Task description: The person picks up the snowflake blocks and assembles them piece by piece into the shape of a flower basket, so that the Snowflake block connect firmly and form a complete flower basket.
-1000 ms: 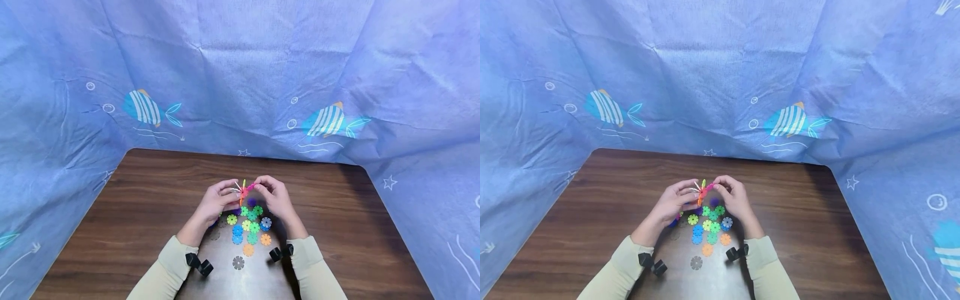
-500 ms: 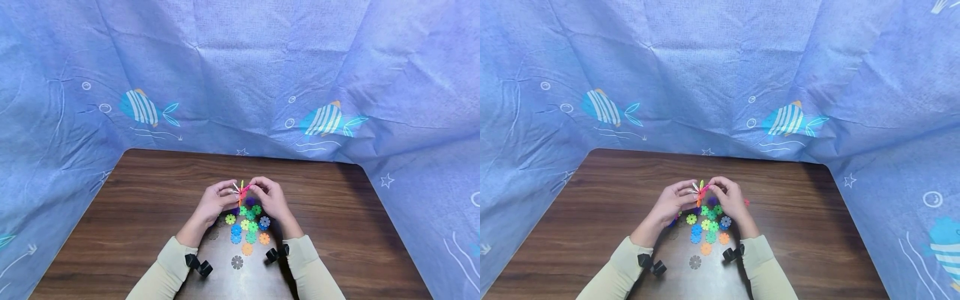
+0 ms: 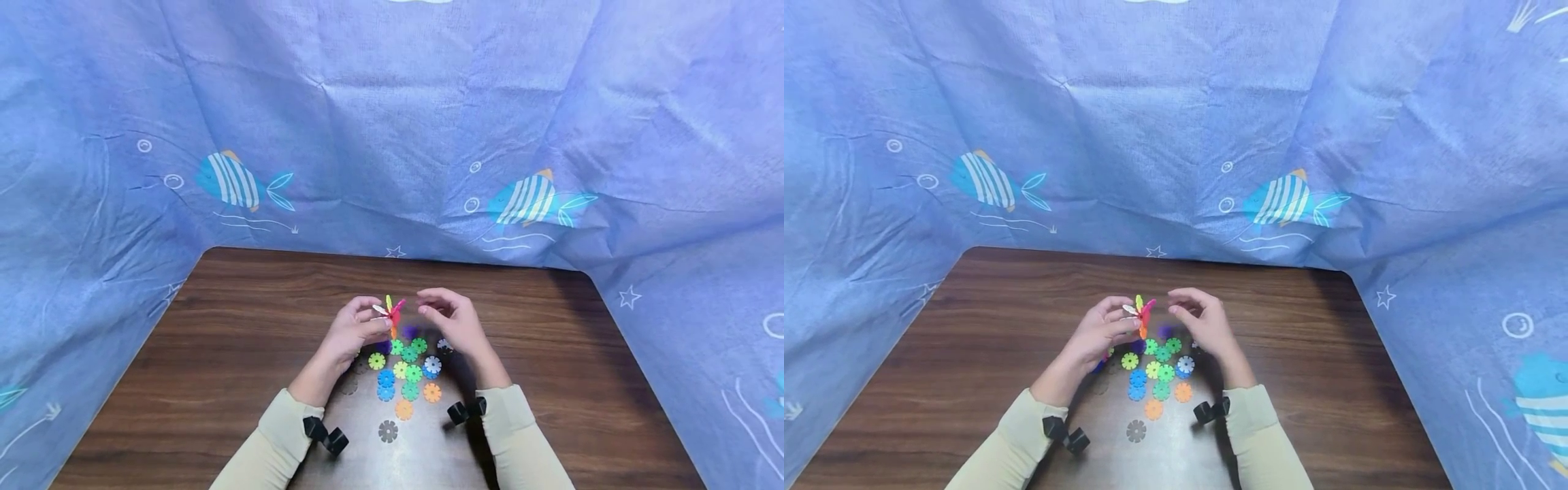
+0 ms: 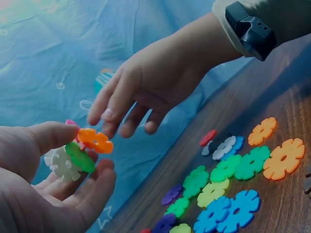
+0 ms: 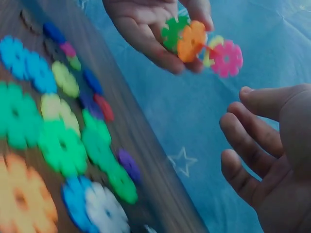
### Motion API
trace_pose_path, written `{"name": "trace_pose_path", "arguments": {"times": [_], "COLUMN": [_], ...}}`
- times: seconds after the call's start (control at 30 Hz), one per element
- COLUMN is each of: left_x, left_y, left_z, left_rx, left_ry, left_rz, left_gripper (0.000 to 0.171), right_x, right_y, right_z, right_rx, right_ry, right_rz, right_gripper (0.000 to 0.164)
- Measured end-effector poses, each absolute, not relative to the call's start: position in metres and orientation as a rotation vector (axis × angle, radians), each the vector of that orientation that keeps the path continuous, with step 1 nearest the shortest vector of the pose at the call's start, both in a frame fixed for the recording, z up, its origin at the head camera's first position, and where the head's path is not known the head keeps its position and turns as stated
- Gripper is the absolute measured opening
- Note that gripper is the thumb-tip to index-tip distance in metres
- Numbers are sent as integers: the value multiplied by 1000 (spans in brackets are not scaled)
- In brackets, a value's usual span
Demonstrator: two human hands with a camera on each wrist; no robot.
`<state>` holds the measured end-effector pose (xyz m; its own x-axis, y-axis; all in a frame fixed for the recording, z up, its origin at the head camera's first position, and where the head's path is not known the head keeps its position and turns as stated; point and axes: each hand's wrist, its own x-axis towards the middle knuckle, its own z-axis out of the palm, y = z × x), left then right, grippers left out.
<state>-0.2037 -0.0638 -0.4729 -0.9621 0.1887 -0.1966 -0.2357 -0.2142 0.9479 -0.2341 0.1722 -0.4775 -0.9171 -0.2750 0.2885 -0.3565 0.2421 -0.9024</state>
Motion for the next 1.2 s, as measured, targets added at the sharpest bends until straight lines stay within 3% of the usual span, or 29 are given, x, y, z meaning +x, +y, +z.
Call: {"name": "trace_pose_path", "arguments": {"times": [0.23,0.5,0.83,1.2], "left_x": [-204,-203,-202,-199], "left_y": [-67,-69,-69,-70], "left_z": [-469,-470,-466,-466], "left_rx": [-37,-26,-71,-82], "left_ry": [1818,1755,1703,1710], "left_rz": [2212,2244,2253,2244], "left_gripper": [56,54,60,38], "right_x": [-249,-260,-256,-254], "right_y": [209,244,255,256], "right_z": [-474,-484,-501,-501], "right_rx": [587,683,675,647], "right_ry": [-2730,-3085,-3129,-3069], "right_rz": [1429,1012,756,889], "right_gripper": [21,22,19,17]}}
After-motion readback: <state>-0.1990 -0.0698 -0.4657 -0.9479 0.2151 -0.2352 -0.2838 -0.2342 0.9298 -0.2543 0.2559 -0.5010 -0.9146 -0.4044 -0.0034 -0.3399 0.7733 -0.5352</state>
